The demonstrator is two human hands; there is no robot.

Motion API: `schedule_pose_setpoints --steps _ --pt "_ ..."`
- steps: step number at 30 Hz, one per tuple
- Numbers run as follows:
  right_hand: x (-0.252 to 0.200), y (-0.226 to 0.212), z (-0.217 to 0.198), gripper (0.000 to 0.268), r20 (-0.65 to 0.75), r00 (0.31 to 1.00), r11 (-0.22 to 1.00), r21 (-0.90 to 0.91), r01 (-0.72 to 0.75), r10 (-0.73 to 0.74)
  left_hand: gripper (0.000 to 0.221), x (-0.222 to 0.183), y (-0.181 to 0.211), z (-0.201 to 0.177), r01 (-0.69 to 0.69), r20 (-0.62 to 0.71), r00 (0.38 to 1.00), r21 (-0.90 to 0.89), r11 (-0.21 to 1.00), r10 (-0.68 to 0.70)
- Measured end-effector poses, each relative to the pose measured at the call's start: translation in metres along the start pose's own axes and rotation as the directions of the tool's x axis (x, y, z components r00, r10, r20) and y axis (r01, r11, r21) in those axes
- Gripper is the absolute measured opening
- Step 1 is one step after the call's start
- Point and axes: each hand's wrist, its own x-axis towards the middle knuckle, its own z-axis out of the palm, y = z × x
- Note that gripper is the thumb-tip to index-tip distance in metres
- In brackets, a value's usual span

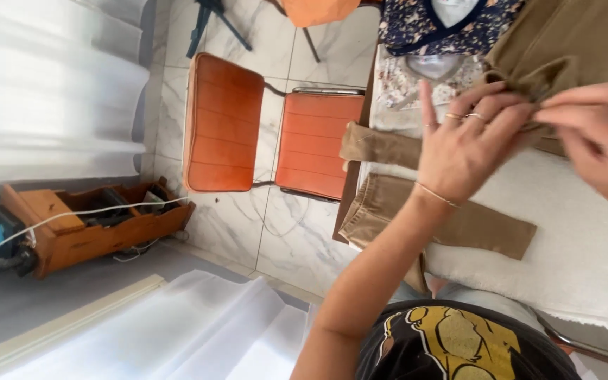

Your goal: Ironing and folding small fabric items on a table and placing them into boxes.

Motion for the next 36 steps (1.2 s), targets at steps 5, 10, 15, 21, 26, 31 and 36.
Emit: schedule_pose_setpoints --steps 5,10,15,21,26,31,36 --pt "-0.088 0.082 0.036 0.021 -0.008 0.994 0.993 -0.04 -0.11 0.11 0.026 0.006 0.011 0.019 0.077 0.104 0.992 -0.084 0.994 -0.068" --pt "-0.124 0.094 0.056 0.033 0.009 0.923 0.919 0.093 -0.383 0.384 0.016 0.021 0.019 0.002 0.03 0.129 0.992 -0.264 0.964 0.004" --pt "-0.134 0.098 0.062 0.061 0.076 0.689 0.649 0.277 -0.709 0.721 0.025 0.033 0.008 -0.105 0.246 0.366 0.928 -0.737 0.63 0.065" --pt "-0.122 0.014 0.034 0.01 0.439 0.843 0.798 0.36 -0.482 0.311 0.02 -0.072 -0.018 -0.158 0.646 0.665 0.738 -0.645 0.408 -0.117" --pt "-0.094 -0.023 0.056 0.015 0.753 0.216 0.398 -0.065 -0.915 0.621 0.017 -0.164 -0.042 -0.133 0.83 0.719 0.54 -0.541 0.136 -0.437" --pt "-0.111 -0.002 0.108 0.041 0.749 0.023 0.332 -0.266 -0.905 0.662 0.015 -0.23 -0.102 -0.052 0.801 0.564 0.593 -0.337 0.495 -0.575" --pt "-0.135 0.011 0.111 0.028 0.658 0.11 0.308 -0.194 -0.931 0.745 0.04 -0.222 -0.109 -0.041 0.774 0.614 0.612 -0.337 0.536 -0.498"
